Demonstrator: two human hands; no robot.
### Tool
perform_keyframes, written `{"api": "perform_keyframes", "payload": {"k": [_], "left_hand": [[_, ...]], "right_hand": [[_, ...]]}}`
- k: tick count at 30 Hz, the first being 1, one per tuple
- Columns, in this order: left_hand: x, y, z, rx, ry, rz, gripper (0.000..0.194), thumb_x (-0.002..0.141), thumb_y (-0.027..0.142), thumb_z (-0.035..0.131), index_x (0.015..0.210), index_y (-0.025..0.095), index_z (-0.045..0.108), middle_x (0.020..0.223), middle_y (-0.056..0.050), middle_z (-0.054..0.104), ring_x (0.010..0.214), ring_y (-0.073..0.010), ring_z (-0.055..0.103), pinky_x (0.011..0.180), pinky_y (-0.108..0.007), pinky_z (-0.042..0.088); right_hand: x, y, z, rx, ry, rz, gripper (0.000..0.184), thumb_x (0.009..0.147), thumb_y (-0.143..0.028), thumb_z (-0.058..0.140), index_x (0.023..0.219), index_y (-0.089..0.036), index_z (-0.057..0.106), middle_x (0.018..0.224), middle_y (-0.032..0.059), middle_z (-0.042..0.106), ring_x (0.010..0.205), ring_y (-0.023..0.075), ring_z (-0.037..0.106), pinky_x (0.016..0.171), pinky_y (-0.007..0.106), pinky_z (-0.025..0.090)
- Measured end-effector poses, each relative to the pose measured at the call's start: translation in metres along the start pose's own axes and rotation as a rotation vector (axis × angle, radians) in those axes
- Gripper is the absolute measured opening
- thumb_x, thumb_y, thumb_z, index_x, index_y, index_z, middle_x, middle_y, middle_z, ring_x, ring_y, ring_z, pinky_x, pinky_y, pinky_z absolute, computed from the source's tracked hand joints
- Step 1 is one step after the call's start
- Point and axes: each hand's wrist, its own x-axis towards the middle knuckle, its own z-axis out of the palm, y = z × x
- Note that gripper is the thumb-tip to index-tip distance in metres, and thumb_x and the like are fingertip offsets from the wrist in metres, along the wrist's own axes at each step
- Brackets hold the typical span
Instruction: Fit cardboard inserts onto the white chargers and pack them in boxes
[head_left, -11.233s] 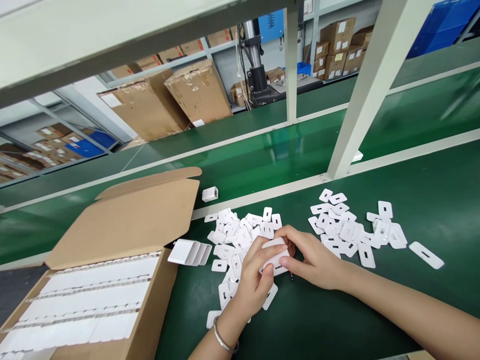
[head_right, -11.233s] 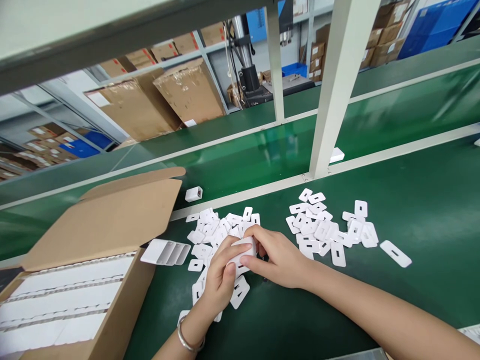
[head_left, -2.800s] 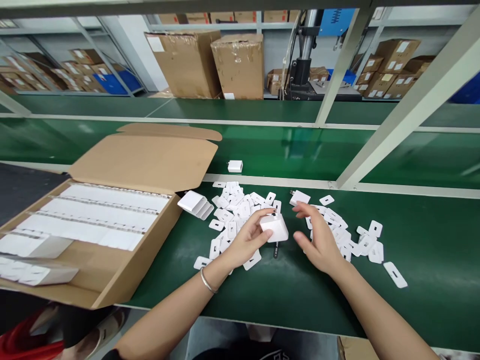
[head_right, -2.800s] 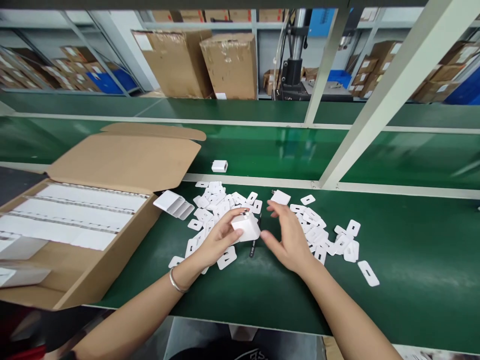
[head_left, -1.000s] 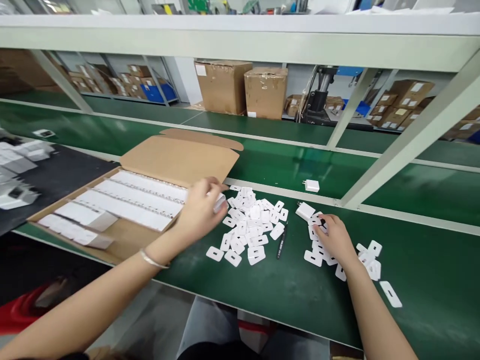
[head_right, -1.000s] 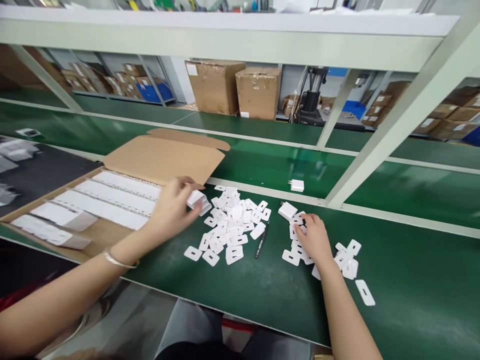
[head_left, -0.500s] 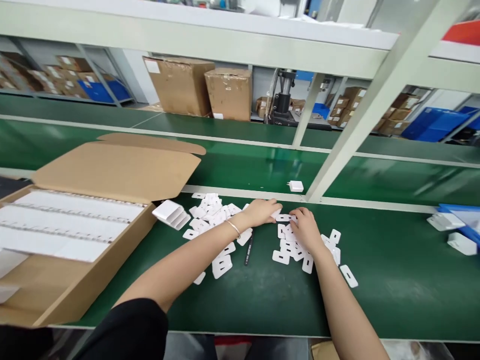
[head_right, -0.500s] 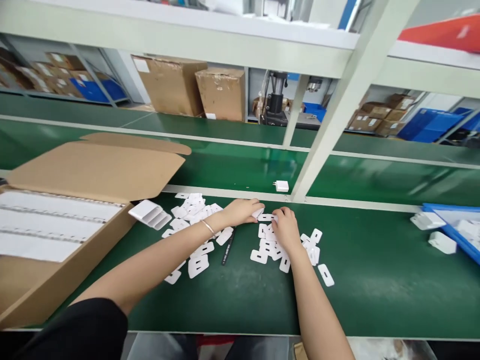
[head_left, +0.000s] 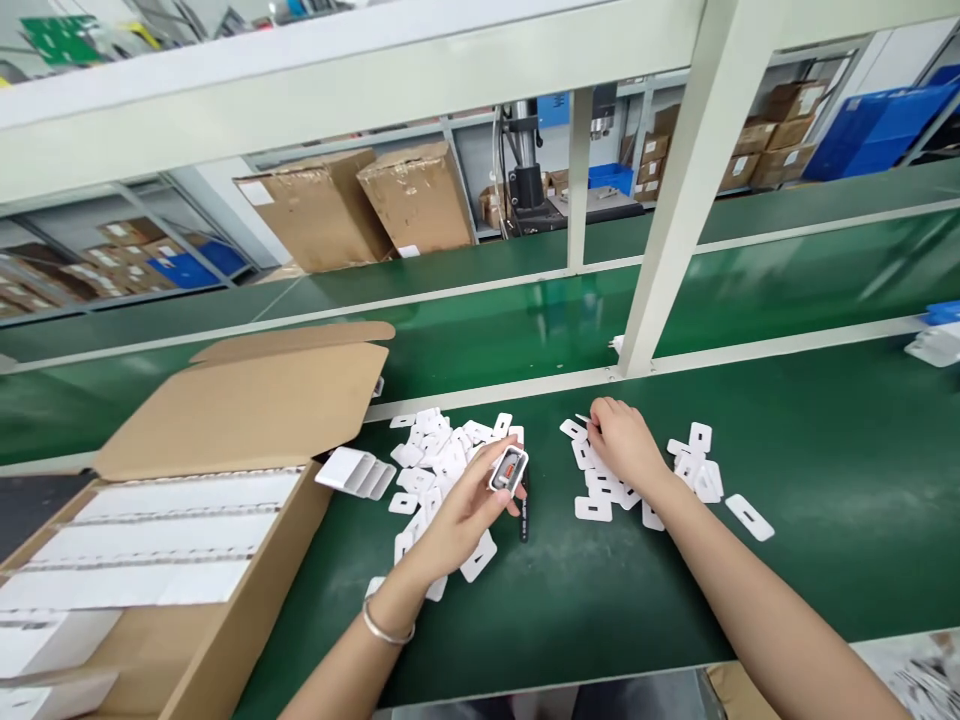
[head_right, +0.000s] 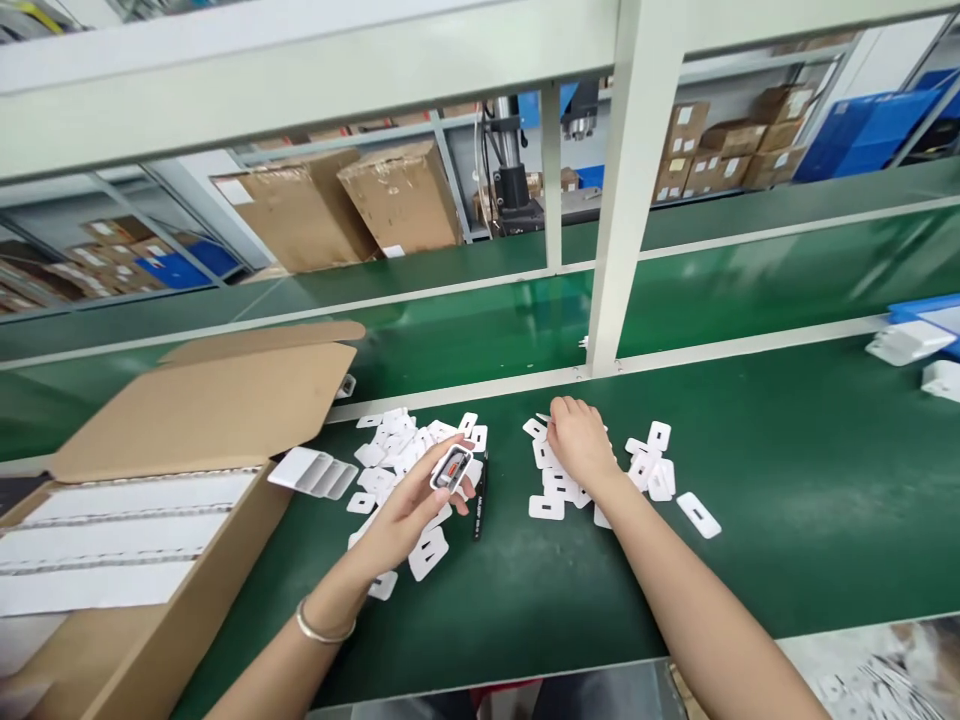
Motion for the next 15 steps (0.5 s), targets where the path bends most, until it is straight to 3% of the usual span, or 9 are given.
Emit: {"api": "perform_keyframes", "payload": {"k": [6,10,15], "left_hand": [[-0.010,-0.016,-0.007,-0.074,0.020,-0.054,0.051,0.106,0.057,0.044,0.150,0.033,0.054,0.141,-0.011,0.052,0.083,-0.0167,0.054,0.079,-0.034,0.050],[-0.014,-0.015,-0.007,-0.129,-0.013,-0.106,0.060,0.104,0.067,0.034,0.145,0.029,0.057,0.131,-0.012,0.059,0.070,-0.0141,0.050,0.076,-0.035,0.045],[-0.015,-0.010,0.000,-0.187,-0.007,-0.193,0.063,0.104,0.070,0.030,0.136,0.025,0.059,0.119,-0.010,0.063,0.069,-0.0146,0.046,0.064,-0.030,0.039]], "right_hand": [[-0.005,-0.013,-0.012,0.239,0.088,-0.066,0.018,0.092,-0.016,0.051,0.081,-0.025,0.041,0.079,0.0016,0.059,0.073,0.0212,0.053,0.076,0.035,0.042],[-0.015,-0.033,-0.022,0.403,0.086,-0.183,0.013,0.102,-0.029,0.054,0.090,-0.025,0.049,0.090,0.0042,0.063,0.083,0.0233,0.060,0.076,0.036,0.047],[-0.032,-0.062,-0.024,0.589,0.017,-0.259,0.016,0.101,-0.036,0.066,0.110,-0.026,0.056,0.098,0.0049,0.067,0.089,0.0239,0.065,0.078,0.038,0.053]]}}
